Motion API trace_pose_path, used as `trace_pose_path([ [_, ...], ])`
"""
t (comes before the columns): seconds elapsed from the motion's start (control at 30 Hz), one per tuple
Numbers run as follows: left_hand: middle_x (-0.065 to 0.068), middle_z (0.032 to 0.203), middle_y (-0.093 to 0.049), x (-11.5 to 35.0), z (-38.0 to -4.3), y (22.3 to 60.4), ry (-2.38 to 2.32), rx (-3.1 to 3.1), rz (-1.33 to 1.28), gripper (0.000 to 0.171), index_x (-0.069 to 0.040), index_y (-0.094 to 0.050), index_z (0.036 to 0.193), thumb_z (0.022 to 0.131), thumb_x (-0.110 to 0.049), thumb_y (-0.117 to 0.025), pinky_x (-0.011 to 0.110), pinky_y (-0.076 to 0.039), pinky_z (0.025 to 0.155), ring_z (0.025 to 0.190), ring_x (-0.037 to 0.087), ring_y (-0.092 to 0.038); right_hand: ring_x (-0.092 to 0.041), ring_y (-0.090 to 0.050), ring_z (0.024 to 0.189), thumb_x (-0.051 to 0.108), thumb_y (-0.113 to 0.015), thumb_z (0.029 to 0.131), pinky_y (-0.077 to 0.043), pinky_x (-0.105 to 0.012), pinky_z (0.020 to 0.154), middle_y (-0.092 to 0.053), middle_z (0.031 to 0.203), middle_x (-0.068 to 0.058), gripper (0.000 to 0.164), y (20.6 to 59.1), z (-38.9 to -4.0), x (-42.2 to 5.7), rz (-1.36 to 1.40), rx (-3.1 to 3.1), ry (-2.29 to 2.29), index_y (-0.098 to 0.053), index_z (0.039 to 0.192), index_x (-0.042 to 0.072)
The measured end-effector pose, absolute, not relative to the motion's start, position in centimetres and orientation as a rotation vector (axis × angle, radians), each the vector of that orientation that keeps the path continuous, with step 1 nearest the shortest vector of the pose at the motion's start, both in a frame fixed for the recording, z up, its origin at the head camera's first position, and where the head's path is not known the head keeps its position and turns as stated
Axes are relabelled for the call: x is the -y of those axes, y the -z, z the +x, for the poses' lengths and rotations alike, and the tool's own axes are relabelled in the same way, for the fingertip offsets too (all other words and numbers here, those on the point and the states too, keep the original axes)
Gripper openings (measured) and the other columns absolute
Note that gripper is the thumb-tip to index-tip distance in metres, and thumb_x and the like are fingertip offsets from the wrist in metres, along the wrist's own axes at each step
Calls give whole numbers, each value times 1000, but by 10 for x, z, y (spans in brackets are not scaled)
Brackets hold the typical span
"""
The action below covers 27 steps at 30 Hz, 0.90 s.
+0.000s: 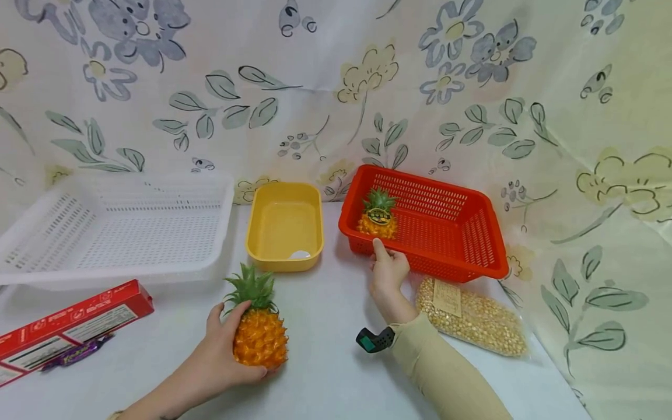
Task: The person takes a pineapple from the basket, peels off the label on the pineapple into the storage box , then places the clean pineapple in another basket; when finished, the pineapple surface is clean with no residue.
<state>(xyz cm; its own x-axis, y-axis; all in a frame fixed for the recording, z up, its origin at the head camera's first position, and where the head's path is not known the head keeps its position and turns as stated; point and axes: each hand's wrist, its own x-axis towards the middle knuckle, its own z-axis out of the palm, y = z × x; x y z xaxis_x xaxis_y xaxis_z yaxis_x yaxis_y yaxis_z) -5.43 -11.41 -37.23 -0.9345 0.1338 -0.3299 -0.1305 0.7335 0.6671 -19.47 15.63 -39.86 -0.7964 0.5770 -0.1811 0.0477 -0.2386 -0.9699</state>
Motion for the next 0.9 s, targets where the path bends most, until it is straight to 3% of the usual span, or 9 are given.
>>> trace_pose_path([
  [0.2, 33, 137, -2, 120, -56, 374, -1035, -2530, 11, 113, -21, -19, 145, 55, -41, -84, 50, -50, 76, 105, 37, -48, -9, -45, 46, 24, -67, 85, -47, -24, 52, -52, 61, 0, 21, 398, -195, -156, -750, 1666, -2107, -53, 82, 8],
  [0.4, 30, 129, -13, 124, -56, 371, -1026, -2549, 49, 109, -24, -25, 142, 52, -38, -86, 43, -50, 72, 100, 35, -50, -9, -45, 46, 23, -67, 85, -44, -21, 49, -51, 60, 1, 21, 398, -196, -156, -749, 1645, -2118, -52, 83, 8],
  [0.7, 22, 122, -20, 132, -51, 363, -986, -2550, 164, 108, -27, -31, 138, 47, -34, -89, 40, -49, 70, 92, 30, -51, -14, -46, 48, 25, -69, 84, -47, -28, 53, -54, 66, -8, 24, 399, -197, -157, -753, 1645, -2109, -52, 79, 10],
  [0.9, 19, 123, -21, 135, -50, 343, -965, -2515, 253, 106, -31, -33, 136, 46, -34, -89, 40, -50, 69, 92, 29, -50, -10, -45, 44, 23, -69, 83, -46, -26, 51, -53, 58, -1, 25, 400, -198, -157, -755, 1612, -2125, -50, 77, 9],
])
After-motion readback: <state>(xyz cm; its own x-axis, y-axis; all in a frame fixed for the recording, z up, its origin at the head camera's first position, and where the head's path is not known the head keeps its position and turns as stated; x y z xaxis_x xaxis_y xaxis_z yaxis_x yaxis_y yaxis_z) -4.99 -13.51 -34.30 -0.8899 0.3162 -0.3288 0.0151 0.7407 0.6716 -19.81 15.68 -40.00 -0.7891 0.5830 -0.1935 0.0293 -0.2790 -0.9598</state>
